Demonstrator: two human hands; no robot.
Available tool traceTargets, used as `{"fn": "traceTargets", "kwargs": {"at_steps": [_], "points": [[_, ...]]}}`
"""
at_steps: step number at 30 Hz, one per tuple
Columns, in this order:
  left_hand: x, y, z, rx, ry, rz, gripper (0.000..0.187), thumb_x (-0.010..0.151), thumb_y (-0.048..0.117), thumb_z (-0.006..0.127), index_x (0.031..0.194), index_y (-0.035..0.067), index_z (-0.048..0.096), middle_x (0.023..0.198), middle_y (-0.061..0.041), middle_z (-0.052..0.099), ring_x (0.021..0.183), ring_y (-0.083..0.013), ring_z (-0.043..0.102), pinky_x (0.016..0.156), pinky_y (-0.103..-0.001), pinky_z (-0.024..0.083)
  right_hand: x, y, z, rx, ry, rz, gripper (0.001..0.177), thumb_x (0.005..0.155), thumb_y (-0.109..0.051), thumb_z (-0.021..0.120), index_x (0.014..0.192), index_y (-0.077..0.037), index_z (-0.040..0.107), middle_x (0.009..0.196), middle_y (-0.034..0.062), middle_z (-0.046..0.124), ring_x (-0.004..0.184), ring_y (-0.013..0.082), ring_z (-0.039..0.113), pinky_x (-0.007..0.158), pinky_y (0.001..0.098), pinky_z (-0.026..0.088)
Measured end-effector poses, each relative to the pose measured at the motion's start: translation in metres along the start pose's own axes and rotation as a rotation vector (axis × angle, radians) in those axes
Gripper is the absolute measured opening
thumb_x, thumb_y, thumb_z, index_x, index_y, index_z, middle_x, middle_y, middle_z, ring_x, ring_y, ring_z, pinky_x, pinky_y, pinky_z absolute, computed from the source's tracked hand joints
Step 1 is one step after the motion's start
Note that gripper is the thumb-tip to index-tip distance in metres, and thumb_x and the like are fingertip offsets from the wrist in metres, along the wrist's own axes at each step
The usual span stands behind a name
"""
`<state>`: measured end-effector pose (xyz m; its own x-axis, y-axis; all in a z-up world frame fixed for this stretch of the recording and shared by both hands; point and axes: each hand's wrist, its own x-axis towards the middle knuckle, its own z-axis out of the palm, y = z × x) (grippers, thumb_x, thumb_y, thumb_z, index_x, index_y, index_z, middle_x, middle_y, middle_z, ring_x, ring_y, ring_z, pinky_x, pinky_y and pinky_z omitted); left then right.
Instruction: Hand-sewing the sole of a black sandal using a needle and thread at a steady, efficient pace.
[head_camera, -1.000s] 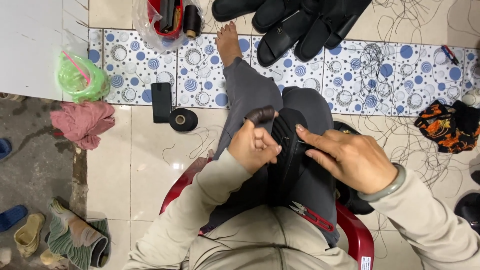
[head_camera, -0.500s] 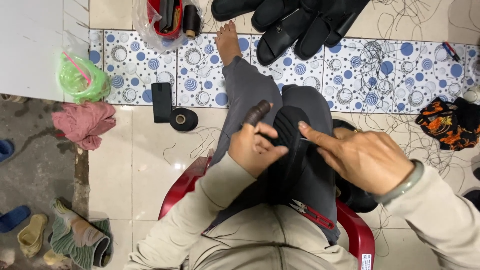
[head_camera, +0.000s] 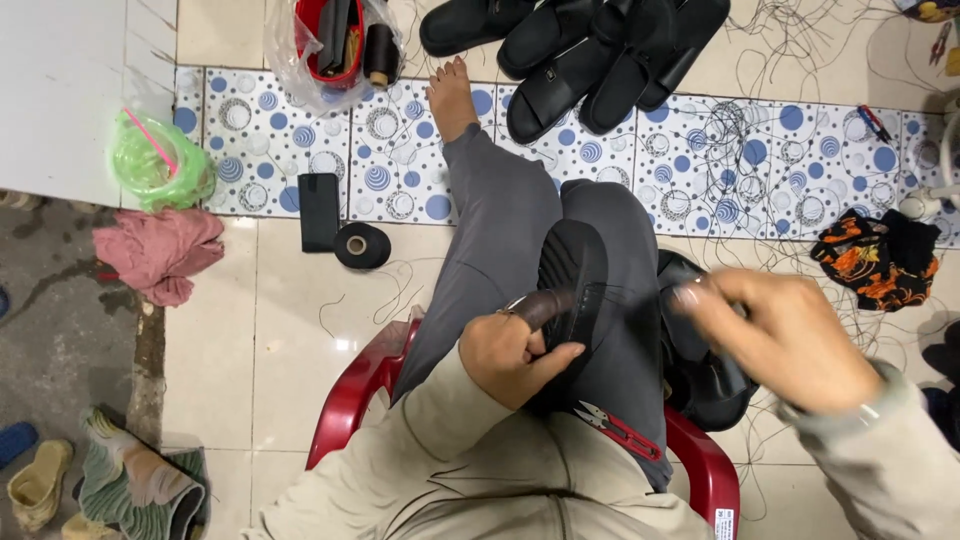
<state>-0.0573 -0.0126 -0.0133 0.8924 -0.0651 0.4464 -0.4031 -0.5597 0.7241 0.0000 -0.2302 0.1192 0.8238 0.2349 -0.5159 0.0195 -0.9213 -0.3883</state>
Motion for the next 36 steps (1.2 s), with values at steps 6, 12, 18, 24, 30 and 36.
{"fn": "traceTargets", "kwargs": {"at_steps": [6,12,18,24,30,36], "points": [[-0.003,-0.021,0.008,-0.005,-0.281,-0.152,0.045,0.066,0.047,0.076,0.070,0.012,0.048,0.051,-0.004,0.054,0.050,-0.0223,0.058,0.047,-0.029,0.047,0.034,-0.024,0.018,0.337,0.126,-0.047,0.019,0.071,-0.012,0.068,0.089,-0.010,0.063,0.070,0.0083,0.071,0.050,0.0237,0.065,0.052,0.0342,0.050],[0.029,0.010,-0.018,-0.023,-0.319,-0.186,0.046,0.068,0.050,0.071,0.074,0.010,0.051,0.056,-0.007,0.056,0.055,-0.0274,0.061,0.048,-0.036,0.047,0.041,-0.007,0.033,0.716,0.008,-0.192,0.014,0.071,0.005,0.061,0.083,0.000,0.059,0.050,0.0108,0.062,0.032,0.0125,0.050,0.033,0.0231,0.044],[0.011,-0.007,0.000,-0.042,-0.325,-0.190,0.046,0.070,0.052,0.069,0.069,0.011,0.048,0.055,-0.008,0.054,0.054,-0.0291,0.060,0.049,-0.036,0.047,0.038,-0.033,0.023,-0.408,0.008,-0.074,0.029,0.070,-0.029,0.069,0.092,-0.019,0.053,0.067,0.0033,0.068,0.068,0.0290,0.068,0.063,0.0421,0.053],[0.016,-0.003,-0.005,-0.037,-0.306,-0.212,0.046,0.069,0.053,0.069,0.081,0.012,0.051,0.055,-0.005,0.055,0.054,-0.0269,0.061,0.050,-0.036,0.048,0.037,-0.011,0.051,-0.517,0.447,-0.282,0.010,0.080,-0.024,0.060,0.080,-0.023,0.050,0.059,-0.0058,0.057,0.055,0.0195,0.058,0.054,0.0315,0.048],[0.030,0.011,-0.020,0.039,-0.379,-0.234,0.046,0.069,0.057,0.067,0.073,0.015,0.049,0.056,-0.001,0.057,0.056,-0.0228,0.061,0.052,-0.033,0.049,0.089,-0.022,0.026,-0.445,0.774,-0.469,0.004,0.086,-0.021,0.061,0.090,-0.023,0.063,0.064,-0.0043,0.056,0.052,0.0153,0.053,0.048,0.0264,0.044],[0.028,0.015,-0.049,-0.413,-0.649,-0.447,0.023,0.076,0.035,0.066,0.080,0.014,0.059,0.053,-0.001,0.059,0.053,-0.0199,0.062,0.053,-0.031,0.050,0.120,-0.041,0.034,0.287,0.309,-0.350,0.011,0.084,-0.015,0.060,0.074,-0.009,0.060,0.056,0.0094,0.057,0.057,0.0260,0.055,0.057,0.0348,0.043]]}}
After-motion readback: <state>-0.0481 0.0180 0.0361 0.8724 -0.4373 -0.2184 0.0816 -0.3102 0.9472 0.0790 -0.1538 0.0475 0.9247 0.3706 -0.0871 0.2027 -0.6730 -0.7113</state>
